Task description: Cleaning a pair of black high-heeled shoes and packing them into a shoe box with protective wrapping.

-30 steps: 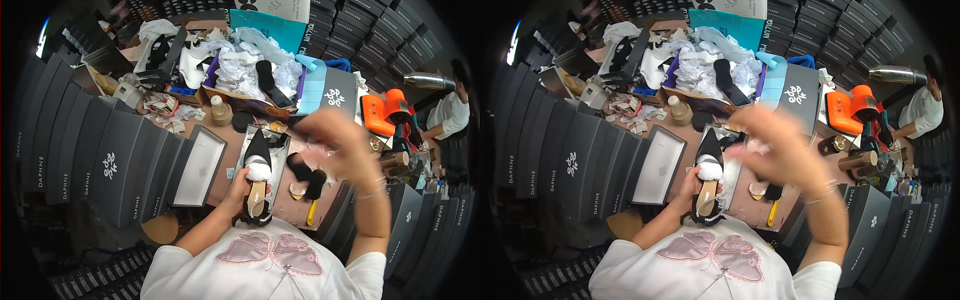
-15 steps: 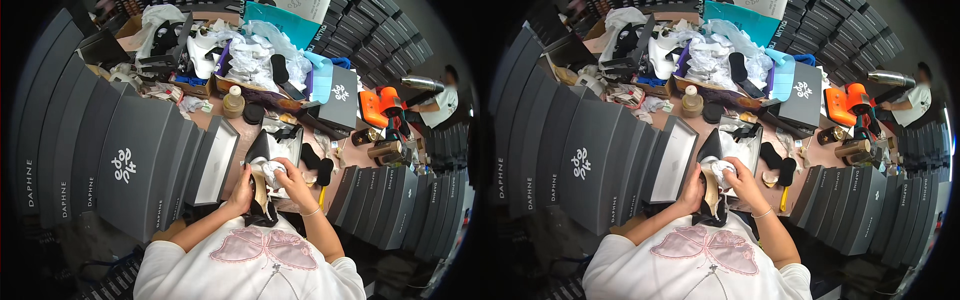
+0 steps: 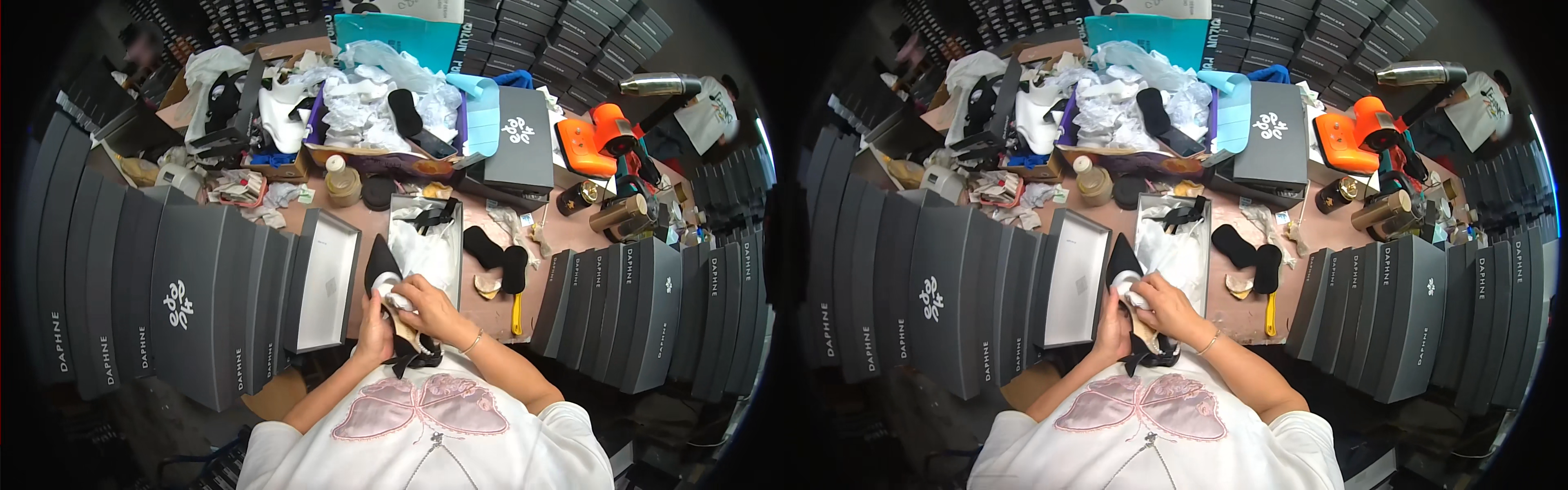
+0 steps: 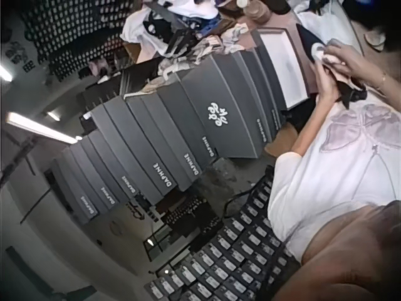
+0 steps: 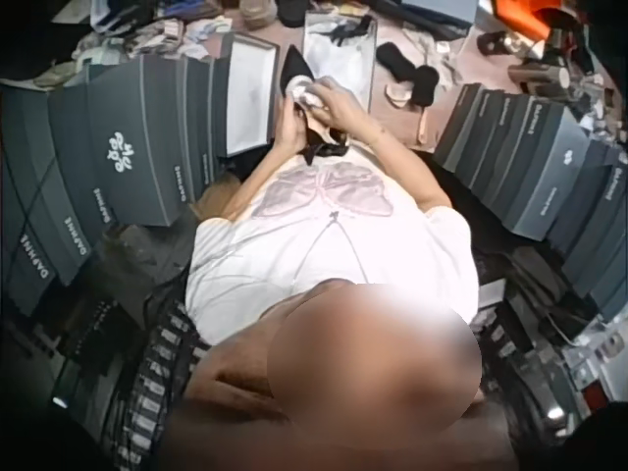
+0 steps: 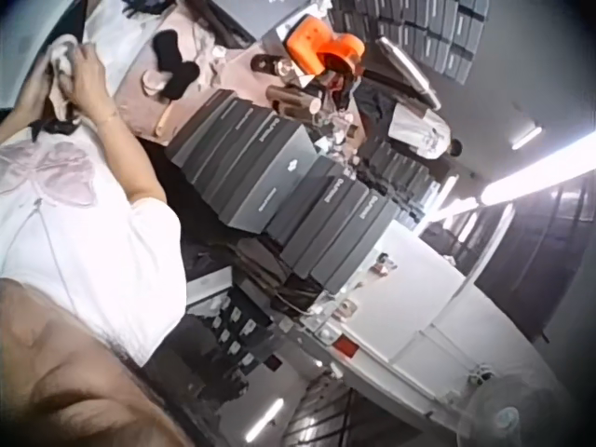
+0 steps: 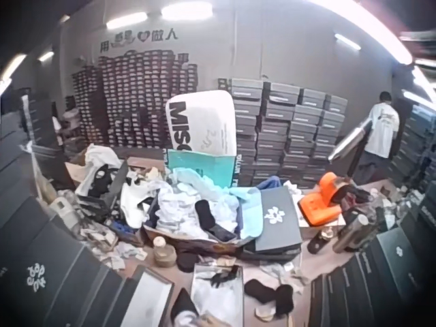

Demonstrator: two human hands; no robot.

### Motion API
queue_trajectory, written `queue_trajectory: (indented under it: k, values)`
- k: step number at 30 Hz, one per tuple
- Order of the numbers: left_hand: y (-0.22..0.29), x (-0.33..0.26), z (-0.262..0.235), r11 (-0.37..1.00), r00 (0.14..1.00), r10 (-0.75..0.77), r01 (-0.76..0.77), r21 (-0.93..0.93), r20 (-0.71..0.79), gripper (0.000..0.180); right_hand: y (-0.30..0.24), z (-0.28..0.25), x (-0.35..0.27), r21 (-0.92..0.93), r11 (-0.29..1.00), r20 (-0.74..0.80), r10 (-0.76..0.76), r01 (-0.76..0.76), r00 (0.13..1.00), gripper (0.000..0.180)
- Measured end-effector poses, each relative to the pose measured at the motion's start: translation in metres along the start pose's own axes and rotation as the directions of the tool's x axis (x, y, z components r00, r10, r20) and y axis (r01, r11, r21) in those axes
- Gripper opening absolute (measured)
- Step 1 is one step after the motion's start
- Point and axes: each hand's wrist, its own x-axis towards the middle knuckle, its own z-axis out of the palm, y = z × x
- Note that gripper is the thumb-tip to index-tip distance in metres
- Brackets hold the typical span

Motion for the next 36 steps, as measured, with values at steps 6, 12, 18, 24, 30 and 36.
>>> queue_trajectory:
  k: [6, 12, 18, 24, 30, 36]
  values:
    - [0.012, 0.013, -0.025, 0.967, 0.974, -0.214, 0.221, 0.125, -0.071, 0.055, 0.051, -0.040, 0.004, 0.032, 0.970, -0.036, 0.243, -0.242, 0.969, 0.031]
    - [0.030, 0.030, -0.043, 0.955, 0.955, -0.295, 0.296, 0.017, -0.029, 0.051, 0.077, -0.112, 0.127, -0.120, 0.993, -0.506, -0.058, -0.003, 0.860, 0.048]
    - [0.040, 0.041, -0.044, 0.965, 0.969, -0.225, 0.237, 0.111, -0.104, 0.046, 0.080, -0.099, 0.135, -0.180, 0.957, 0.094, 0.247, -0.227, 0.965, 0.030]
    - [0.035, 0.107, -0.069, 0.549, 0.973, 0.209, -0.036, 0.835, -0.096, 0.071, 0.118, 0.024, 0.017, -0.140, 0.924, 0.361, 0.382, -0.355, 0.851, 0.053]
    - [0.029, 0.099, 0.006, -0.278, 0.916, 0.040, -0.374, 0.885, 0.399, 0.070, 0.109, 0.016, -0.018, 0.004, 0.957, 0.111, 0.289, -0.291, 0.951, 0.015]
    - [-0.016, 0.118, -0.001, -0.586, 0.843, 0.183, -0.319, 0.745, 0.506, 0.063, 0.120, -0.046, 0.041, -0.227, 0.954, -0.189, 0.154, -0.196, 0.970, 0.020]
